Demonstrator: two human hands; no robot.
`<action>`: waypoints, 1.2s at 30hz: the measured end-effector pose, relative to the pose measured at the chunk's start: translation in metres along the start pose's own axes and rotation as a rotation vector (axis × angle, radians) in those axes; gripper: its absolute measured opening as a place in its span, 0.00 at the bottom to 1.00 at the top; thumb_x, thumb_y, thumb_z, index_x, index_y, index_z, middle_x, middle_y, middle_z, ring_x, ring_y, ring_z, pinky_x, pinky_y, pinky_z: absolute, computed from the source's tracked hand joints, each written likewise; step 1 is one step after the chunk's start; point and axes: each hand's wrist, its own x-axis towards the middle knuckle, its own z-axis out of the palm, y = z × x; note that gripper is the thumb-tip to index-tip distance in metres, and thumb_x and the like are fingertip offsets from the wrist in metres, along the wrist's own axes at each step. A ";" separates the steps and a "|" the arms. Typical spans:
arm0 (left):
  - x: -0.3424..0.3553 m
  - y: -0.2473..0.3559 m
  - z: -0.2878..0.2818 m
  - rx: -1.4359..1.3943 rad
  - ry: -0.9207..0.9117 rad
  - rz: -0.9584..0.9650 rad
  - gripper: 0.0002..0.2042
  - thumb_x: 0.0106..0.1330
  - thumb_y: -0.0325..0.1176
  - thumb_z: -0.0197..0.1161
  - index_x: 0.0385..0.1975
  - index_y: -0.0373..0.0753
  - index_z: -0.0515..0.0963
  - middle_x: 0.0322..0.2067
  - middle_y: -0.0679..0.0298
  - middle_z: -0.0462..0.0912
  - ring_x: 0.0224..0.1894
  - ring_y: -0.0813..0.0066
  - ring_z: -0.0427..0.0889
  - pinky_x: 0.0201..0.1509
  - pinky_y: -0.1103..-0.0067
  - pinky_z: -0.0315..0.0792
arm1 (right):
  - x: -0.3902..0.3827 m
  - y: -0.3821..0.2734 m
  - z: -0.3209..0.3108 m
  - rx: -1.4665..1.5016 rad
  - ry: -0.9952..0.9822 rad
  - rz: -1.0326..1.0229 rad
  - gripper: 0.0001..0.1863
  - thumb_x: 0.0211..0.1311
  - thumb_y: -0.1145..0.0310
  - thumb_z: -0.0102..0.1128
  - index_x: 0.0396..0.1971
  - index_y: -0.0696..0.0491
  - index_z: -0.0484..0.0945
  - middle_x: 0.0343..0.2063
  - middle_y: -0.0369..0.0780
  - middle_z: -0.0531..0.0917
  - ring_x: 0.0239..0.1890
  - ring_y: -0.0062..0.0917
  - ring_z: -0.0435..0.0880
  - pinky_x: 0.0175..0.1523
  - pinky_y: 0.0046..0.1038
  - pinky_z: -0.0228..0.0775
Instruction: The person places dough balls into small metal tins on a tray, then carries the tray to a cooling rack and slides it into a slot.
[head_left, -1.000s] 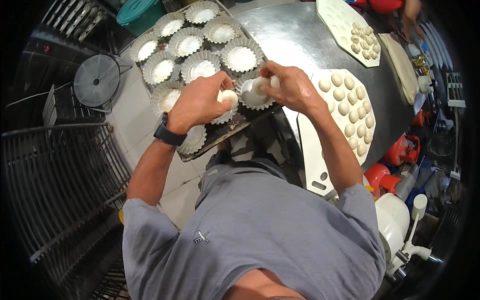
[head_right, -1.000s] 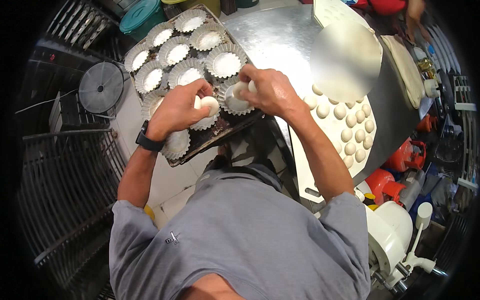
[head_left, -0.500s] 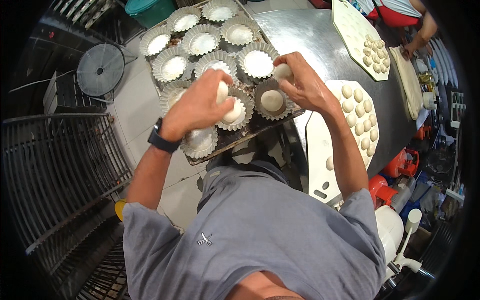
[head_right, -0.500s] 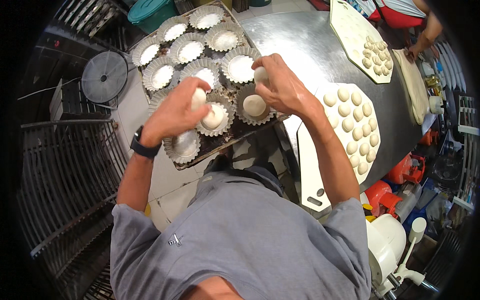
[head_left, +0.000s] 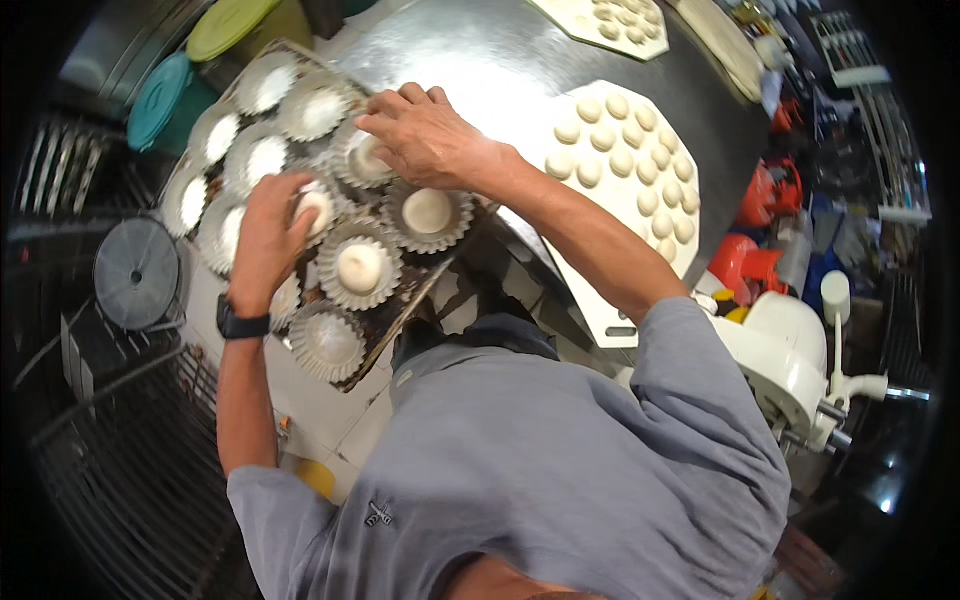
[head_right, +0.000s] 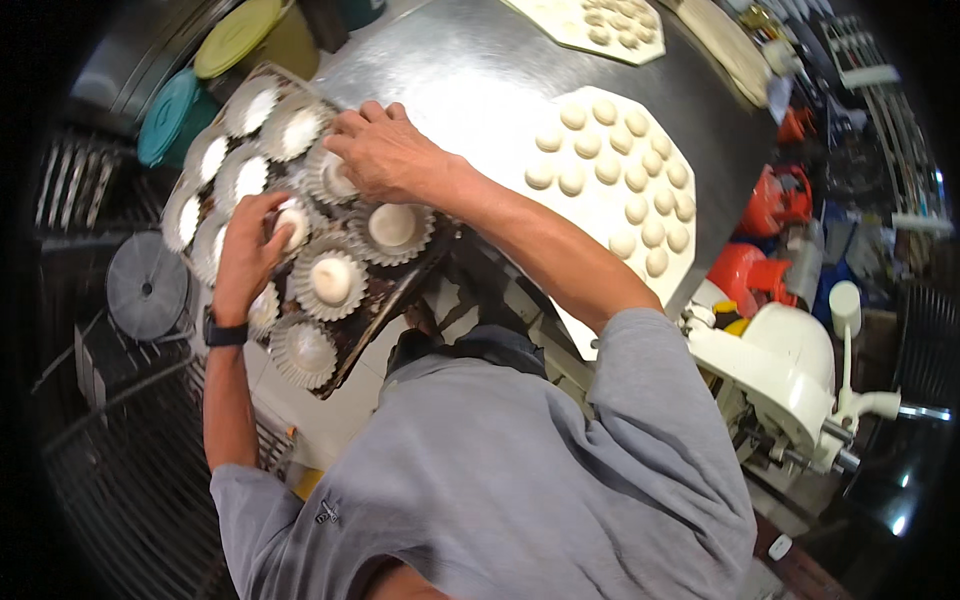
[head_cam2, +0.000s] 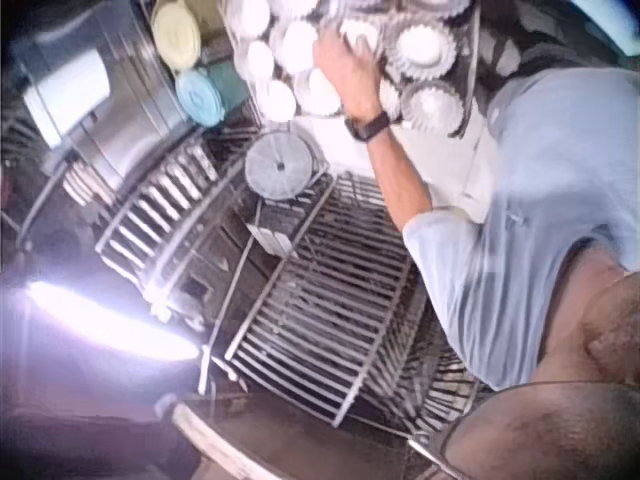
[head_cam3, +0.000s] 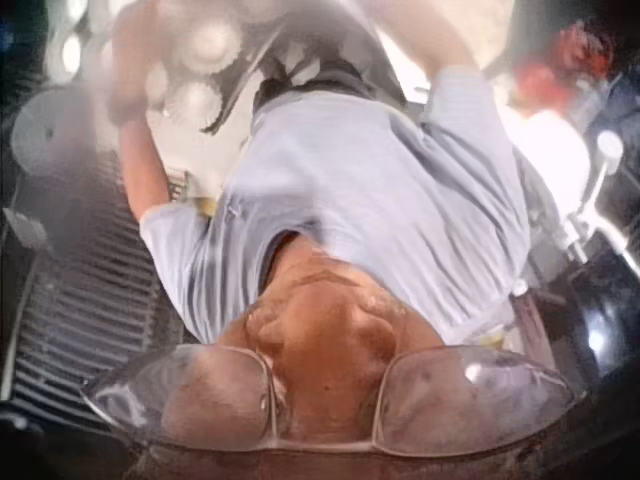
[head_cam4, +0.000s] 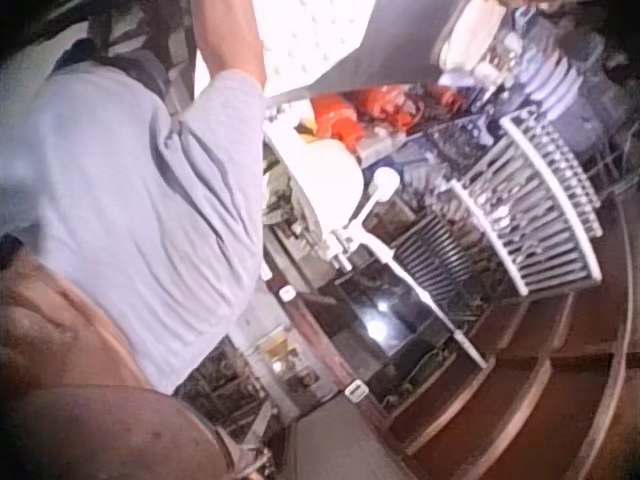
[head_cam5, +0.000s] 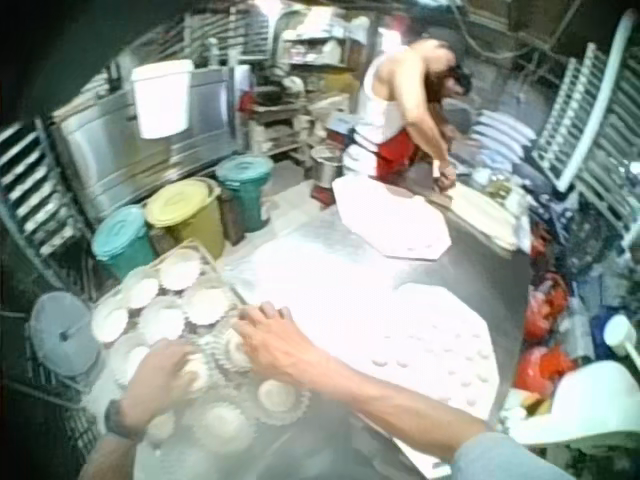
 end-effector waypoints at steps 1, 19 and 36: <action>0.000 0.000 0.000 -0.046 -0.019 -0.063 0.19 0.57 0.24 0.69 0.49 0.36 0.78 0.46 0.53 0.78 0.52 0.50 0.75 0.57 0.64 0.70 | -0.010 0.018 -0.006 -0.004 0.005 0.026 0.14 0.66 0.66 0.60 0.48 0.52 0.83 0.56 0.44 0.77 0.59 0.42 0.73 0.62 0.46 0.65; 0.163 0.212 0.321 -0.012 -0.176 -0.228 0.23 0.60 0.38 0.68 0.52 0.32 0.78 0.46 0.46 0.79 0.54 0.47 0.75 0.57 0.57 0.72 | -0.268 0.185 -0.071 0.457 -0.003 0.831 0.19 0.56 0.66 0.66 0.45 0.59 0.76 0.37 0.50 0.83 0.40 0.42 0.82 0.49 0.39 0.73; 0.226 0.193 0.374 -0.251 0.009 -0.296 0.16 0.48 0.43 0.69 0.25 0.35 0.86 0.27 0.46 0.86 0.32 0.50 0.88 0.41 0.65 0.82 | -0.264 0.256 -0.076 0.171 0.001 0.848 0.22 0.45 0.56 0.72 0.30 0.60 0.80 0.28 0.51 0.84 0.31 0.42 0.83 0.39 0.41 0.73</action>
